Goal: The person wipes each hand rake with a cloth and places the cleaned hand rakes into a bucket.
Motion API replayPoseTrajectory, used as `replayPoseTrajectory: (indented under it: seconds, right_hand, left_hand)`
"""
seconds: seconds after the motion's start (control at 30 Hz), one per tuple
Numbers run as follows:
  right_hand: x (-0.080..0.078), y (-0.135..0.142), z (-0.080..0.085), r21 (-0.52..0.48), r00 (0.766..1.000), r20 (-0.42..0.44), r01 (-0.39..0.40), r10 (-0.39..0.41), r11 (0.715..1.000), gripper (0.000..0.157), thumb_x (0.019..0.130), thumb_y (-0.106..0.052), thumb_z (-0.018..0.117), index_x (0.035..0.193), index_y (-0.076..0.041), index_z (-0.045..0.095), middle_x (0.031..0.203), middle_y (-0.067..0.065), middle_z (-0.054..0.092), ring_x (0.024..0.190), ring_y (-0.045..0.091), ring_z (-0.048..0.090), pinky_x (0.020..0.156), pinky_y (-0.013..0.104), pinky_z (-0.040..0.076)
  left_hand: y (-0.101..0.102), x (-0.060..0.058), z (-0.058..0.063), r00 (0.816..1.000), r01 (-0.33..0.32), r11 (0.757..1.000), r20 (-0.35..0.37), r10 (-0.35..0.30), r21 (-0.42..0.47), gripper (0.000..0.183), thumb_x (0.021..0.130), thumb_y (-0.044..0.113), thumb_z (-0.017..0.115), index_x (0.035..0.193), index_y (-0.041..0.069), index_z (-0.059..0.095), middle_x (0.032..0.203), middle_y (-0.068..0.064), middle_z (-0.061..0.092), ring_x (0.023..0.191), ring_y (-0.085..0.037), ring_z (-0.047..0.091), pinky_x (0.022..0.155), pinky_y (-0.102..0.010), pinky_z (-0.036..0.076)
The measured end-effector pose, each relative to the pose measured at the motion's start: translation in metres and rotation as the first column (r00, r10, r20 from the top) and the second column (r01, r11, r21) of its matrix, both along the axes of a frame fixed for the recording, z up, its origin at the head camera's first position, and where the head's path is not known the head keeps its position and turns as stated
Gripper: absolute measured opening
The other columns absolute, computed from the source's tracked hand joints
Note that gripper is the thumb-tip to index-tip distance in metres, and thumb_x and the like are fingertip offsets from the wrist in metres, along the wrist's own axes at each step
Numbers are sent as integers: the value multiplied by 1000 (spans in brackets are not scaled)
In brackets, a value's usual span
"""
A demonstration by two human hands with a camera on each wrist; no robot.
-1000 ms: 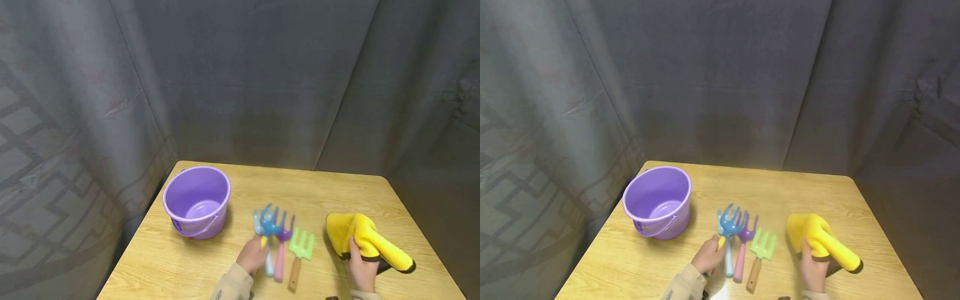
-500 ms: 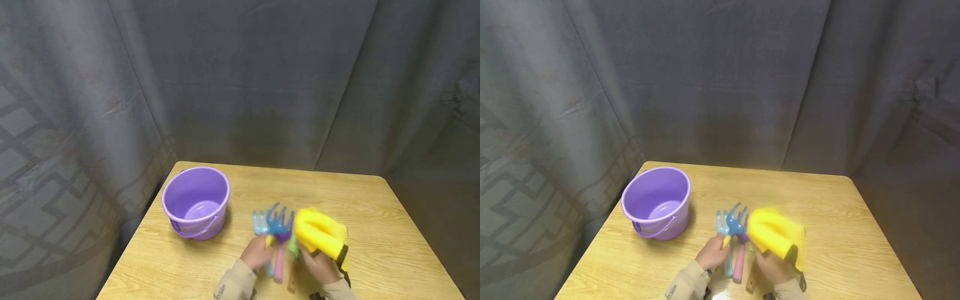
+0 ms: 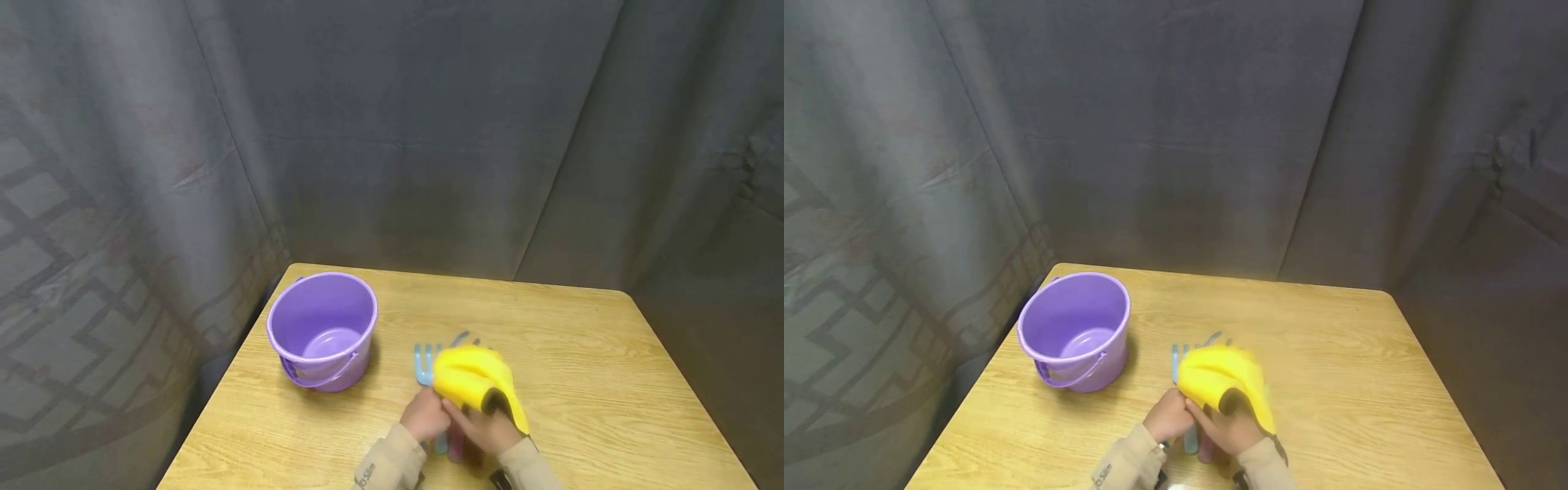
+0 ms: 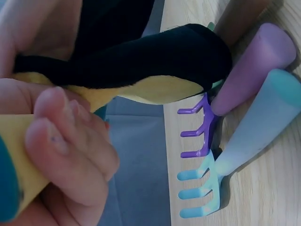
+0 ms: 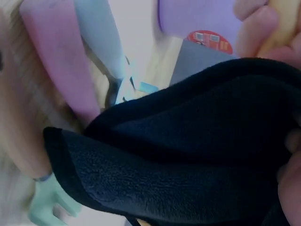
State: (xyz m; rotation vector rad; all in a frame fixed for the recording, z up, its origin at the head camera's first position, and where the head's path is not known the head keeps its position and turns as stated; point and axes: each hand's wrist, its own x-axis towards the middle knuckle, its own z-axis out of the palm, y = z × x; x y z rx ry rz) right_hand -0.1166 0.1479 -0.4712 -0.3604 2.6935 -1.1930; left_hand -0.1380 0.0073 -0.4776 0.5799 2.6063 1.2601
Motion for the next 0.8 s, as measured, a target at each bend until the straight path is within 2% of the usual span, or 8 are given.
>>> replayPoseTrajectory:
  seconds: [0.1,0.17,0.2,0.3,0.4,0.53,0.67,0.8]
  right_hand:
    - [-2,-1,-4,66,999,-26,48,-47,997,44,90,-42,45,57,-14,40,45,-9,32,35,2,27,34,18,28]
    - [-4,-1,-7,99,997,-52,69,-64,993,47,91,-42,44,53,-14,38,44,-8,32,36,3,27,35,18,28]
    - [-5,-1,-8,117,995,-81,73,-64,990,47,91,-40,44,52,-14,38,45,-8,33,37,3,28,35,18,29]
    - [-8,-1,-9,136,992,-97,92,-79,986,48,92,-40,43,52,-14,38,45,-7,34,37,4,29,36,19,30]
    - [-10,-1,-9,122,992,-64,115,-108,986,48,92,-42,41,54,-13,40,46,-5,35,37,6,31,36,20,31]
    - [-11,-1,-7,87,989,-4,150,-150,985,49,92,-45,39,58,-11,43,47,-2,38,37,9,34,36,23,33]
    - [-14,0,-8,77,983,13,184,-185,980,50,91,-48,37,60,-11,46,48,-1,41,38,11,37,37,25,34]
    - [-17,2,-12,68,976,5,216,-217,974,47,91,-48,39,61,-12,47,47,-2,40,38,10,37,37,24,34]
  left_hand:
    - [3,1,0,1000,-2,1000,-12,2,-7,10,70,-2,53,71,6,59,54,6,45,41,-6,39,40,-19,36]
    - [4,2,1,1000,-2,1000,14,2,1,14,70,-1,53,60,8,55,51,6,45,41,-6,39,41,-20,36]
    - [5,3,1,1000,-4,1000,26,4,5,16,72,0,53,59,10,54,51,7,45,40,-6,39,40,-20,36]
    - [6,4,3,999,-9,1000,40,8,23,17,78,5,53,63,11,54,54,7,47,43,-6,41,42,-21,37]
    - [7,5,7,999,-20,999,43,19,33,13,82,9,53,69,10,56,59,6,48,47,-6,43,45,-21,38]
    - [7,7,10,999,-40,999,24,39,19,8,82,10,53,84,3,57,65,3,48,54,-9,47,51,-22,42]
    - [8,9,10,999,-51,999,2,51,-20,30,82,13,55,107,-3,53,67,-1,54,62,-12,54,61,-25,47]
    - [10,13,7,999,-38,999,32,38,1,49,81,11,54,126,-3,41,56,2,54,50,-10,53,52,-23,45]
